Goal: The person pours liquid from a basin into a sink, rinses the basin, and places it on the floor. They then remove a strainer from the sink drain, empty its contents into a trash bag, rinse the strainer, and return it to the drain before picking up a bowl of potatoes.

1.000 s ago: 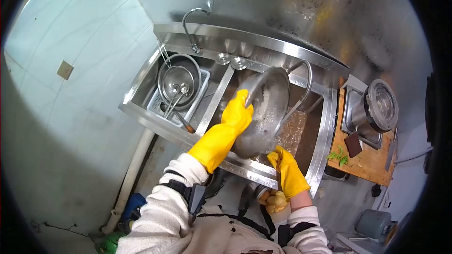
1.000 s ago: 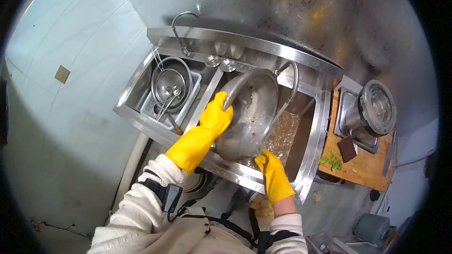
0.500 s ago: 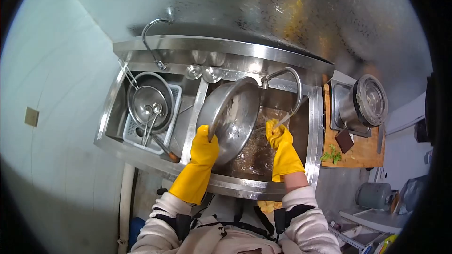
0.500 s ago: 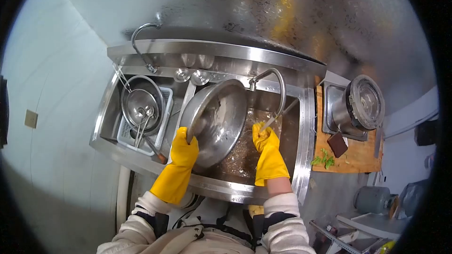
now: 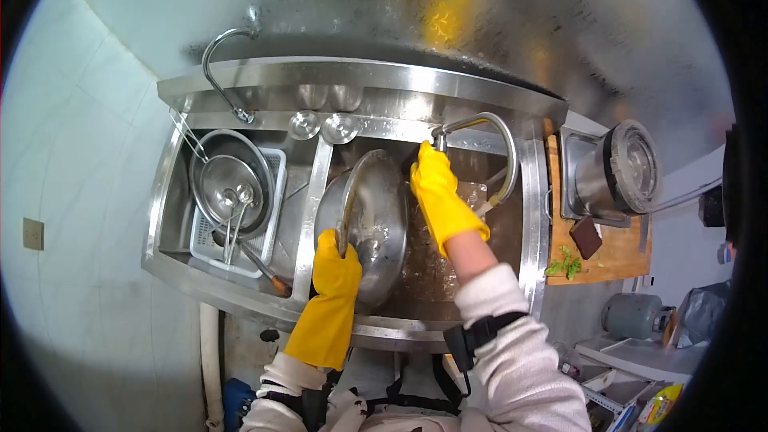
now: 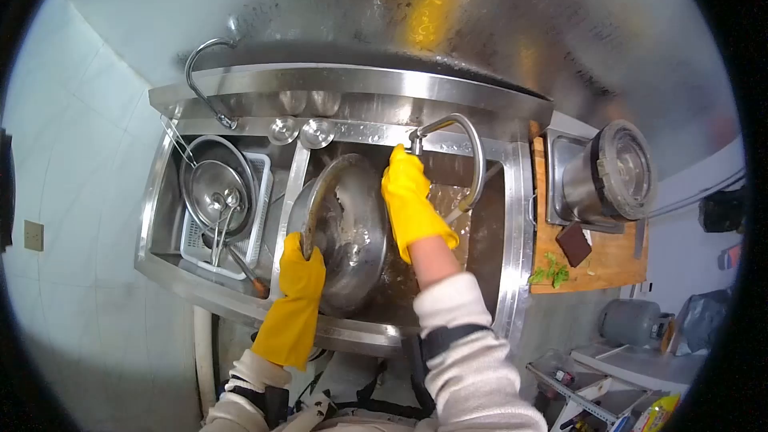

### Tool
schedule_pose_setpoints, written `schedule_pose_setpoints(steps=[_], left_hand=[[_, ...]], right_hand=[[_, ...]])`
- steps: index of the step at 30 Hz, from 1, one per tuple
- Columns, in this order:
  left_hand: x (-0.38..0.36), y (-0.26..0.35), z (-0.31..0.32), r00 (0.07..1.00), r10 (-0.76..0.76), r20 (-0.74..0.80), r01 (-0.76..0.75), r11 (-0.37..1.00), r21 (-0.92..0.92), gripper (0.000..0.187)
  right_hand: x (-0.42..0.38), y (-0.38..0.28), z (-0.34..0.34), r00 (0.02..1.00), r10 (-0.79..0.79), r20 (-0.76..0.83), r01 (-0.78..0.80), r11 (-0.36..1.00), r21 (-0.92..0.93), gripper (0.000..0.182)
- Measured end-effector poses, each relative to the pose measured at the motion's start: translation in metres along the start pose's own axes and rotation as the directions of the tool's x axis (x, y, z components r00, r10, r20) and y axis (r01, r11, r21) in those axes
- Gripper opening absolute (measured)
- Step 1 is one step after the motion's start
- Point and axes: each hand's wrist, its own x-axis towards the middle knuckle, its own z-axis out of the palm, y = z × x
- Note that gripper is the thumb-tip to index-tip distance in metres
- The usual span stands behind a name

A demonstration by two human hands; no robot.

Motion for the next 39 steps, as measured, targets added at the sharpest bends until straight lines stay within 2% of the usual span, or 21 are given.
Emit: schedule_pose_setpoints(steps=[3,4,7,8,9,11,14,15,17,18,20,21,24,27,29,31,33,35,37,38,39], left_hand=[[0.001,0.006,-0.008,0.996,-0.074,0.047,0.074,0.997,0.021,0.024],[0.0,0.003,-0.007,0.999,-0.047,0.015,0.047,0.999,0.014,0.024],[-0.004,0.007,-0.01,0.996,-0.085,-0.001,0.085,0.996,0.004,0.026],[-0.003,0.007,-0.012,0.996,-0.087,0.018,0.087,0.996,-0.003,0.026],[-0.003,0.007,-0.012,0.995,-0.089,0.039,0.09,0.996,-0.011,0.026],[-0.003,0.008,-0.013,0.994,-0.108,0.027,0.108,0.994,-0.014,0.026],[0.001,0.002,-0.011,0.993,-0.12,0.01,0.12,0.992,-0.034,0.026],[0.0,-0.001,-0.011,0.992,-0.124,0.011,0.124,0.991,-0.047,0.026],[0.001,-0.003,-0.01,0.991,-0.132,0.006,0.132,0.99,-0.05,0.026],[0.002,-0.004,-0.009,0.99,-0.138,0.003,0.138,0.989,-0.051,0.027],[0.004,-0.005,-0.011,0.987,-0.161,0.027,0.162,0.986,-0.049,0.027],[0.005,-0.005,-0.012,0.982,-0.183,0.048,0.185,0.982,-0.047,0.028],[0.007,-0.006,-0.009,0.991,-0.131,0.0,0.131,0.99,-0.059,0.029],[0.01,-0.012,-0.006,0.974,-0.217,0.07,0.222,0.972,-0.075,0.028],[0.014,-0.006,-0.008,0.98,-0.183,0.079,0.187,0.982,-0.038,0.027],[0.019,0.001,-0.014,0.983,-0.156,0.098,0.156,0.988,0.007,0.026],[0.027,0.009,-0.023,0.997,-0.036,0.072,0.035,0.999,0.017,0.024],[0.038,0.022,-0.037,0.99,0.051,0.129,-0.055,0.998,0.027,0.021],[0.045,0.032,-0.042,0.989,0.106,0.104,-0.116,0.989,0.097,0.018],[0.048,0.041,-0.046,0.984,0.137,0.112,-0.149,0.983,0.104,0.017],[0.051,0.051,-0.048,0.978,0.169,0.12,-0.182,0.977,0.109,0.017]], right_hand=[[0.025,-0.002,0.004,0.978,0.199,0.055,-0.198,0.98,-0.019,0.036],[0.038,0.004,0.013,0.936,0.335,0.105,-0.348,0.926,0.148,0.031],[0.034,0.009,0.026,0.973,0.189,-0.132,-0.182,0.981,0.064,0.031],[0.062,0.032,0.064,0.946,0.233,-0.225,-0.164,0.943,0.29,0.035],[0.061,0.024,0.061,0.886,0.431,-0.171,-0.25,0.755,0.607,0.035],[0.065,0.023,0.065,0.878,0.317,-0.358,-0.107,0.861,0.498,0.04],[0.101,0.037,0.091,0.817,0.496,-0.293,-0.184,0.707,0.683,0.045],[0.111,0.048,0.101,0.819,0.482,-0.311,-0.179,0.73,0.66,0.049],[0.09,0.041,0.071,0.879,0.454,-0.142,-0.136,0.527,0.839,0.043],[0.086,0.04,0.06,0.879,0.456,-0.14,-0.141,0.529,0.837,0.043],[0.083,0.038,0.046,0.854,0.516,0.062,-0.224,0.257,0.94,0.034],[0.087,0.042,0.046,0.838,0.544,0.048,-0.18,0.192,0.965,0.032],[0.097,0.056,0.053,0.845,0.524,0.105,-0.152,0.047,0.987,0.034],[0.097,0.062,0.064,0.856,0.453,0.247,-0.095,-0.332,0.938,0.037],[0.054,0.043,0.061,0.858,0.513,0.008,0.11,-0.2,0.973,0.037],[0.005,0.074,0.077,0.972,0.233,-0.044,-0.016,0.251,0.968,0.037],[-0.04,0.123,0.102,0.994,0.097,0.048,-0.107,0.834,0.541,0.038],[-0.082,0.138,0.073,0.915,0.054,0.401,-0.098,0.991,0.092,0.039],[-0.103,0.201,0.105,0.938,-0.155,0.309,0.197,0.974,-0.11,0.037],[-0.098,0.213,0.111,0.939,-0.144,0.312,0.186,0.977,-0.106,0.037],[-0.09,0.223,0.115,0.872,-0.071,0.485,0.181,0.966,-0.184,0.034]])
